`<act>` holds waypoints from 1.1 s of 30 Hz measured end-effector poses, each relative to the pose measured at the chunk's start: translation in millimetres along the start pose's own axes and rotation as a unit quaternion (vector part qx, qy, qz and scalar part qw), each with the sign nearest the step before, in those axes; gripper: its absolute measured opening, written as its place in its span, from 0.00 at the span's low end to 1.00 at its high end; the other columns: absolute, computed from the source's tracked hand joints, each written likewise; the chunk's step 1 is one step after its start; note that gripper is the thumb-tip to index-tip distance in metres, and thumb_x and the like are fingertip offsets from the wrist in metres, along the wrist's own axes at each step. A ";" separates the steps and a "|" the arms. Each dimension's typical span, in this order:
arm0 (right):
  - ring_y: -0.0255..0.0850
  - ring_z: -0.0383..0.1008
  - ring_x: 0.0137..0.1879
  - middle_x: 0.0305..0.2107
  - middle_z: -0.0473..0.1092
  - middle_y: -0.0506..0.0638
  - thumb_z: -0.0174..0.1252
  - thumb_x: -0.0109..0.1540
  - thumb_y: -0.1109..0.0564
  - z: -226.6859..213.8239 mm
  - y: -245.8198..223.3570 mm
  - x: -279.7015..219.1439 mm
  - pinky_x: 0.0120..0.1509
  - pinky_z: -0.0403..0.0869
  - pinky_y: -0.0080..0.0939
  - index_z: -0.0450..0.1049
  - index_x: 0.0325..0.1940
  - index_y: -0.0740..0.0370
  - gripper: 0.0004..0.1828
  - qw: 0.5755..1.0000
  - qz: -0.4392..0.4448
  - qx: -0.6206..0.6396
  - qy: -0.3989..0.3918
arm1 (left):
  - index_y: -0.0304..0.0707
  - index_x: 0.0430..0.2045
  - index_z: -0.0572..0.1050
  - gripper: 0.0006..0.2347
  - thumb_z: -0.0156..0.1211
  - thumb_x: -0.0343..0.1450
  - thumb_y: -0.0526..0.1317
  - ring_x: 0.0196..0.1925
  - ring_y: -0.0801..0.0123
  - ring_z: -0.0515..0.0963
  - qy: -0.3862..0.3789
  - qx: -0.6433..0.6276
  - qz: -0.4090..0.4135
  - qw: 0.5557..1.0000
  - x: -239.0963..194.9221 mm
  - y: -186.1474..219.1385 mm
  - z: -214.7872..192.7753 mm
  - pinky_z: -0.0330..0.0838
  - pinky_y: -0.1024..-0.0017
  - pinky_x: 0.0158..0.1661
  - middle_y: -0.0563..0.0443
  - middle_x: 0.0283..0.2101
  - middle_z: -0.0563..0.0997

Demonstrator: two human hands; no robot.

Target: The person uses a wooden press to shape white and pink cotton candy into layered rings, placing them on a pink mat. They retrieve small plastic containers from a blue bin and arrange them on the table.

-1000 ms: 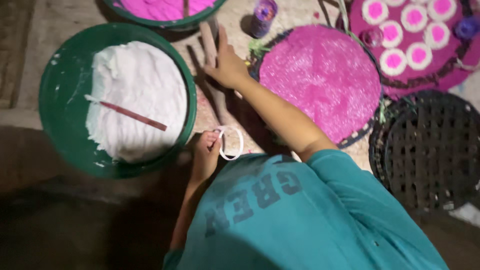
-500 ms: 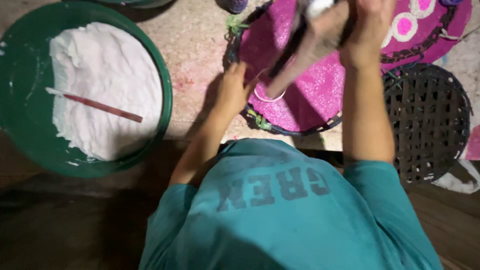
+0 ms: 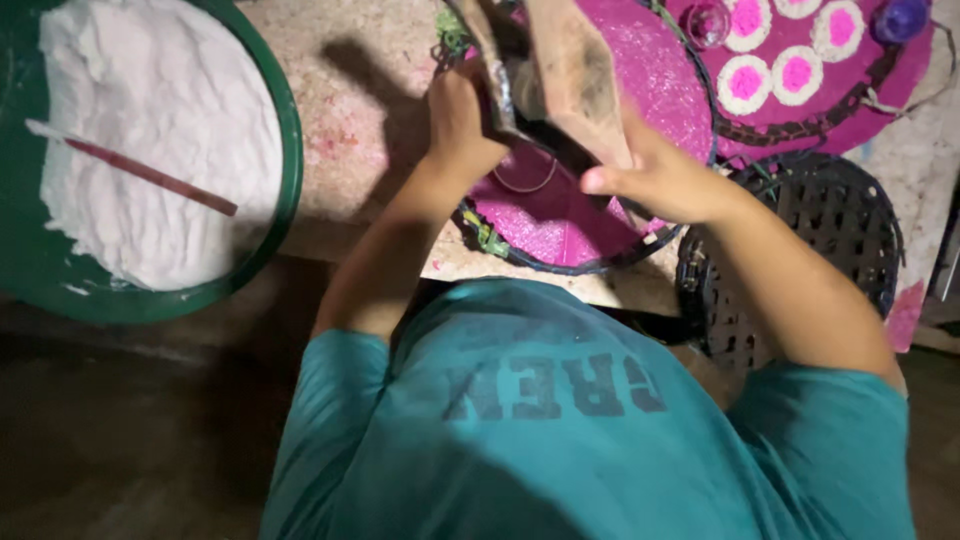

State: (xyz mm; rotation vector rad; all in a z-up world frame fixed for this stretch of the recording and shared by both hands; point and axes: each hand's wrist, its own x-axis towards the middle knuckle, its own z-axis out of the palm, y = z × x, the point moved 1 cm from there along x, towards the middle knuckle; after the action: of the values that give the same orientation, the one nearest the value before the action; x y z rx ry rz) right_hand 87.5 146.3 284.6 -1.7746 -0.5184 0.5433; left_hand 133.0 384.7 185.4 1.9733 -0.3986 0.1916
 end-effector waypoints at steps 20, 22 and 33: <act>0.41 0.69 0.57 0.49 0.64 0.52 0.64 0.62 0.52 -50.5 37.0 -87.5 0.68 0.71 0.47 0.54 0.73 0.63 0.40 0.944 0.078 0.261 0.185 | 0.43 0.30 0.75 0.05 0.67 0.69 0.34 0.38 0.61 0.81 -0.058 0.126 0.015 0.990 -41.2 -3.9 3.1 0.76 0.66 0.34 0.51 0.37 0.82; 0.40 0.69 0.58 0.50 0.65 0.52 0.64 0.62 0.50 -52.4 49.2 -91.6 0.68 0.71 0.46 0.54 0.75 0.63 0.41 0.949 0.089 0.251 0.169 | 0.41 0.28 0.77 0.04 0.67 0.67 0.32 0.38 0.58 0.79 -0.096 0.118 0.053 0.987 -59.8 0.5 -1.5 0.75 0.63 0.37 0.48 0.33 0.81; 0.48 0.80 0.43 0.40 0.77 0.59 0.35 0.64 0.22 -28.7 95.5 -46.7 0.48 0.80 0.44 0.70 0.60 0.71 0.49 0.887 0.313 0.246 -0.233 | 0.32 0.64 0.64 0.37 0.43 0.73 0.69 0.69 0.58 0.71 -0.038 -0.773 -0.073 0.629 -17.7 -6.2 -16.3 0.64 0.60 0.70 0.43 0.65 0.70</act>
State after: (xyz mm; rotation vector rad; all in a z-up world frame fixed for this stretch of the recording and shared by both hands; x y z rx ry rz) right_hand 74.3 72.6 203.9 -1.2818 -0.0833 1.4429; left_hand 119.5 405.2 181.6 0.2524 -0.2560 -0.3000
